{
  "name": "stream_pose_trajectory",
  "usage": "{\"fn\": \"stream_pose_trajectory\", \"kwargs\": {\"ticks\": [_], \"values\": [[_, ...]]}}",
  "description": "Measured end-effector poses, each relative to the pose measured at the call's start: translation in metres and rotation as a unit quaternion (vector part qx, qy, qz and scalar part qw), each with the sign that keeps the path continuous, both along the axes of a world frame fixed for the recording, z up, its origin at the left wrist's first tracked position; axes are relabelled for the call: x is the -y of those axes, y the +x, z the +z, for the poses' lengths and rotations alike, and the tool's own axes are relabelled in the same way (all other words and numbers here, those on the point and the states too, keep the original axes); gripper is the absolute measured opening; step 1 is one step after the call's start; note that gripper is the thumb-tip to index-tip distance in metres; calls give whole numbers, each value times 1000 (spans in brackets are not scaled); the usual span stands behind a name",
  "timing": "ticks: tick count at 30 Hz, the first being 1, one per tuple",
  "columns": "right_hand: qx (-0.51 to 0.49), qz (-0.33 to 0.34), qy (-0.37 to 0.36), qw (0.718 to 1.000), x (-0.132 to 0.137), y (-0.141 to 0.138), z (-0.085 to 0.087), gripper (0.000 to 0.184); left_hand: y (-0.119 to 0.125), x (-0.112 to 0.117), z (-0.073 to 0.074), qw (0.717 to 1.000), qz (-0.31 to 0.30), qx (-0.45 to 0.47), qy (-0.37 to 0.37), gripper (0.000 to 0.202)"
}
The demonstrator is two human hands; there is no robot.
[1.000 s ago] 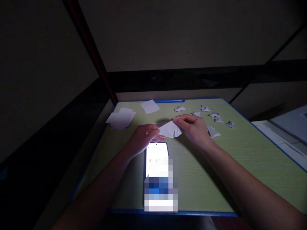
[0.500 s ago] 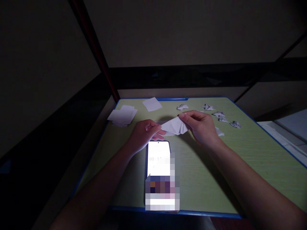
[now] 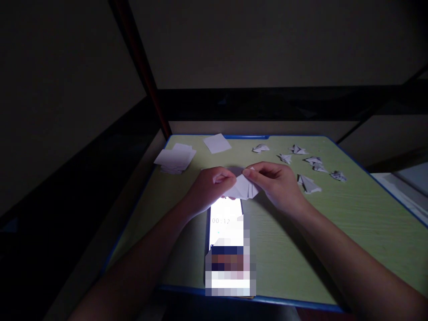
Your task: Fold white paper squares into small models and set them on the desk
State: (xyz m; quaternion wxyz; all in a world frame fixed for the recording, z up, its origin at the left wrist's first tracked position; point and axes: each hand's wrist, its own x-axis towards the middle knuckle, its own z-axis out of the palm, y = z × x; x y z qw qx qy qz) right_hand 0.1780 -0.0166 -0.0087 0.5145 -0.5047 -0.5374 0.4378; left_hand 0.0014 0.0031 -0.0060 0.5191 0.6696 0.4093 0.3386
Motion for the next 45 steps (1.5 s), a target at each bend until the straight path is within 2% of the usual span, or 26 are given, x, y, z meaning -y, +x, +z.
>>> {"fn": "stream_pose_trajectory", "kwargs": {"ticks": [3, 8, 13, 19, 27, 31, 37, 41, 45], "values": [[-10, 6, -4, 1000, 0, -1, 0, 22, 1, 1, 0, 997, 31, -38, 58, 13], [-21, 59, -23, 998, -2, 0, -5, 24, 3, 2, -4, 986, 65, -84, 128, 12], [-14, 91, -37, 995, -4, -1, -10, 18, 1, 3, -10, 967, 60, -135, 208, 13], [8, 89, -25, 996, -4, -1, -7, 12, -2, 4, -8, 952, 52, -176, 244, 16], [-5, 89, -68, 994, -5, 2, 0, 23, -1, 4, -5, 949, 50, -194, 243, 15], [1, 85, -81, 993, -7, 6, -2, 22, -1, 3, -1, 944, 33, -232, 233, 18], [-33, 92, -83, 992, -10, 9, -7, 21, -3, 2, -2, 947, 21, -233, 222, 18], [-51, 39, -52, 997, -13, 14, -4, 21, -4, 1, -2, 953, 47, -209, 215, 17], [-81, -5, -16, 997, -15, 17, -1, 21, -5, -1, -1, 971, 79, -148, 172, 18]]}}
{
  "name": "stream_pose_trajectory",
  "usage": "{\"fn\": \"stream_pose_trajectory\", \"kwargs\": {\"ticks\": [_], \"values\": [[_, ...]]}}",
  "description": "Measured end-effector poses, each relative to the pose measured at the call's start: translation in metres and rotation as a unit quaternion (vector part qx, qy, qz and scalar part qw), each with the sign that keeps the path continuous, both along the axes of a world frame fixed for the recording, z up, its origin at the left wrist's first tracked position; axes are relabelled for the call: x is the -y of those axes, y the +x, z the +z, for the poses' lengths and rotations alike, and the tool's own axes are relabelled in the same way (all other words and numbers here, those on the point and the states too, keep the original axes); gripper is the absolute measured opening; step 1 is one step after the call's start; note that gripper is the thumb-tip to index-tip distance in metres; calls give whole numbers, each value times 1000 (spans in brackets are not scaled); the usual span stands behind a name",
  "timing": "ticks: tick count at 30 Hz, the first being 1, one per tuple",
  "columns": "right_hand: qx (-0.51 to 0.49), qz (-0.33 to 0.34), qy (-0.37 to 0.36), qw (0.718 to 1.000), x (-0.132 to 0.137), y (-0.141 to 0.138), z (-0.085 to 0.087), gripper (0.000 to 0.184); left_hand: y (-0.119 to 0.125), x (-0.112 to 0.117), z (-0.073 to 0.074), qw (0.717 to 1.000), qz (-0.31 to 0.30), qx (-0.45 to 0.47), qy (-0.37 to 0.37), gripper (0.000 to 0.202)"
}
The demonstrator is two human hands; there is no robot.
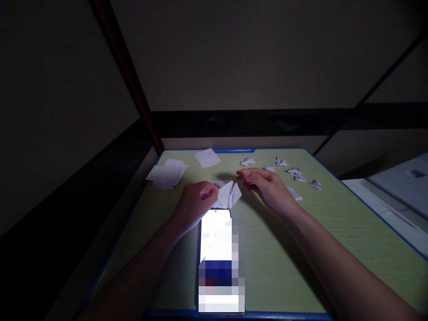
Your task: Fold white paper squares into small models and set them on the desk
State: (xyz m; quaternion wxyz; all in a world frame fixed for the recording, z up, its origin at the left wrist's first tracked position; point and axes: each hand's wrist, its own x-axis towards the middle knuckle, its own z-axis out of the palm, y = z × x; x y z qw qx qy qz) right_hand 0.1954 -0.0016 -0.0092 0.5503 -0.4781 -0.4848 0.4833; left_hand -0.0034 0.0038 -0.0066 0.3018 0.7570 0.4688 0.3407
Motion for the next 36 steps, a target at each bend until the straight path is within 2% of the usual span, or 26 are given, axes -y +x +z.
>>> {"fn": "stream_pose_trajectory", "kwargs": {"ticks": [6, 13, 18, 26, 36], "values": [[16, 76, -4, 997, 5, -7, -5, 23, 3, 0, 1, 993, 7, 96, -68, 18], [41, 25, -7, 999, 8, -13, -2, 23, 6, 4, 0, 993, -13, 113, -32, 11], [52, 46, 6, 998, 12, -17, 0, 24, 7, 5, -4, 991, -27, 130, -28, 12], [61, 54, 10, 997, 15, -20, 1, 29, 5, 4, 5, 990, -35, 129, -56, 20], [1, 66, 18, 998, 17, -23, -1, 21, 9, 5, 0, 982, -53, 174, -54, 11]]}}
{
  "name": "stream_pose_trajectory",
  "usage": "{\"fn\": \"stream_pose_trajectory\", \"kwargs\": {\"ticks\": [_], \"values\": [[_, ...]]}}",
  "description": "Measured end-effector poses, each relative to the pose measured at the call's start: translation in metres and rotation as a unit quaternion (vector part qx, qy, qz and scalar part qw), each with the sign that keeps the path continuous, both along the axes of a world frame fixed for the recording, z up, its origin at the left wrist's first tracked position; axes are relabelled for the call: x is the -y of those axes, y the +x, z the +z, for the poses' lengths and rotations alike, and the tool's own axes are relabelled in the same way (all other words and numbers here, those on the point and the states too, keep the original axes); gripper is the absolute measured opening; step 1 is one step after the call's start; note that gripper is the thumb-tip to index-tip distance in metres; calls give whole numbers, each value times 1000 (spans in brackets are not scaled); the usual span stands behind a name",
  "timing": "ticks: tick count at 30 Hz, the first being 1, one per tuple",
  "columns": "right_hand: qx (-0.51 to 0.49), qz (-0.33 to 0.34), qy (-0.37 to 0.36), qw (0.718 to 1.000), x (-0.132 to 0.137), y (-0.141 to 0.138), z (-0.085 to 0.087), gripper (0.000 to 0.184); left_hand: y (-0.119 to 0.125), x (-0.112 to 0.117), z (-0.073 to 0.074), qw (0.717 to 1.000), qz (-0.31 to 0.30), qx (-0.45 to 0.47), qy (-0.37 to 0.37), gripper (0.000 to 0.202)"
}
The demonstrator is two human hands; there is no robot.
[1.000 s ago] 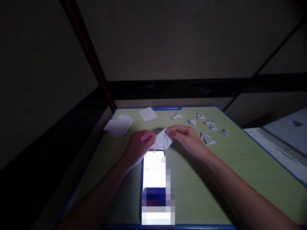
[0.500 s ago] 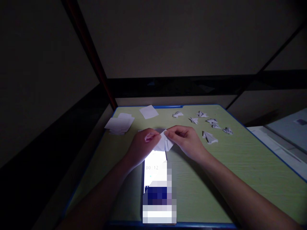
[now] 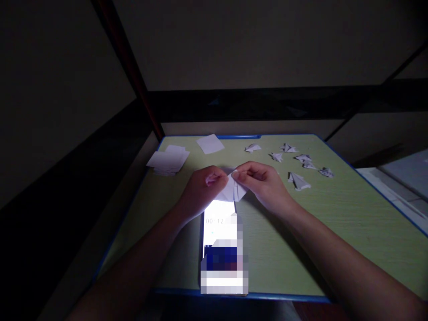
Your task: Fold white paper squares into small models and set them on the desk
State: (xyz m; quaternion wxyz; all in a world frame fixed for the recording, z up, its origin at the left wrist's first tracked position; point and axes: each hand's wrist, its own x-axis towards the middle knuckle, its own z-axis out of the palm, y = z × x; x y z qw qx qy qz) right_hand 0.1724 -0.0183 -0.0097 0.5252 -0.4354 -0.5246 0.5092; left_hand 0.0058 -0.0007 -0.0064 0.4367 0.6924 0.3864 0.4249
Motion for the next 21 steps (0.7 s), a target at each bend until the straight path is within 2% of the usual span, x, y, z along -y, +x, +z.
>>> {"fn": "stream_pose_trajectory", "kwargs": {"ticks": [8, 21], "values": [[12, -2, 3, 1000, 2, -1, -3, 16, 2, 0, -5, 999, -9, -16, 26, 11], [13, 10, -1, 1000, 1, -1, -3, 16, 2, 3, 1, 999, -25, -32, 12, 15]]}}
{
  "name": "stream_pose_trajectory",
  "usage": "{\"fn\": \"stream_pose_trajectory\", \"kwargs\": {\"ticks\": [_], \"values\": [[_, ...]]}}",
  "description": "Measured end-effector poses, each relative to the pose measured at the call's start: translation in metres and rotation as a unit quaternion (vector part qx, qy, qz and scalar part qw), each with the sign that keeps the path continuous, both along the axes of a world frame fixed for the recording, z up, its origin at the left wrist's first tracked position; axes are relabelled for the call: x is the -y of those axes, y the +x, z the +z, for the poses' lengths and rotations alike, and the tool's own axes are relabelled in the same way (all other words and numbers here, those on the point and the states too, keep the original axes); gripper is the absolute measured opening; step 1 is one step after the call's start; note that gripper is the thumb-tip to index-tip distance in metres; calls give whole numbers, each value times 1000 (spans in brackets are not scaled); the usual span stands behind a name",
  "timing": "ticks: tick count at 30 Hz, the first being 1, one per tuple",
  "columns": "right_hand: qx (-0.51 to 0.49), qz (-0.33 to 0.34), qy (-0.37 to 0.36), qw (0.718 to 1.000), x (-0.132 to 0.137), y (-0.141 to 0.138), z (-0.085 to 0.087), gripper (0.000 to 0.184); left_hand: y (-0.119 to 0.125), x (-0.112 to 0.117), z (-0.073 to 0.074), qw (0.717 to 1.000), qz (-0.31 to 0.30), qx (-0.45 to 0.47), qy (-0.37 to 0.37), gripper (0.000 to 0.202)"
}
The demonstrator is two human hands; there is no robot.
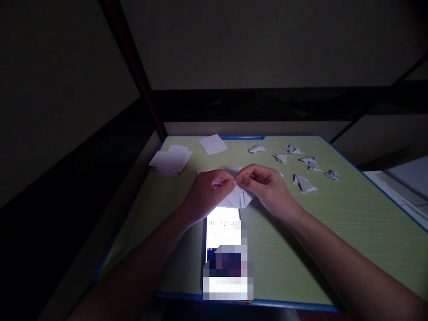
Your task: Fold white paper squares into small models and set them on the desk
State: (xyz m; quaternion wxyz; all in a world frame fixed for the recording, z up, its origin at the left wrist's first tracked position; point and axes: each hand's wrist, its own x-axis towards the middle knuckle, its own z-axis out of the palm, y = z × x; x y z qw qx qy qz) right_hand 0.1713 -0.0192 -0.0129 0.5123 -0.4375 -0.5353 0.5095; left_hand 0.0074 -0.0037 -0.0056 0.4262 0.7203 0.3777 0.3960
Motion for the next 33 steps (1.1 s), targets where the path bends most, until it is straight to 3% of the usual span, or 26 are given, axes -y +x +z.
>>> {"fn": "stream_pose_trajectory", "kwargs": {"ticks": [12, 23, 33], "values": [[-20, -15, -14, 1000, 3, -4, 0, 18, 0, -2, -7, 1000, 19, -19, 2, 15], [-13, -24, -12, 1000, -1, 0, -2, 15, 1, 0, -4, 1000, 22, -3, 19, 10], [8, -21, -6, 1000, 1, -4, 3, 18, -2, 1, 1, 994, 40, -69, 79, 15]]}}
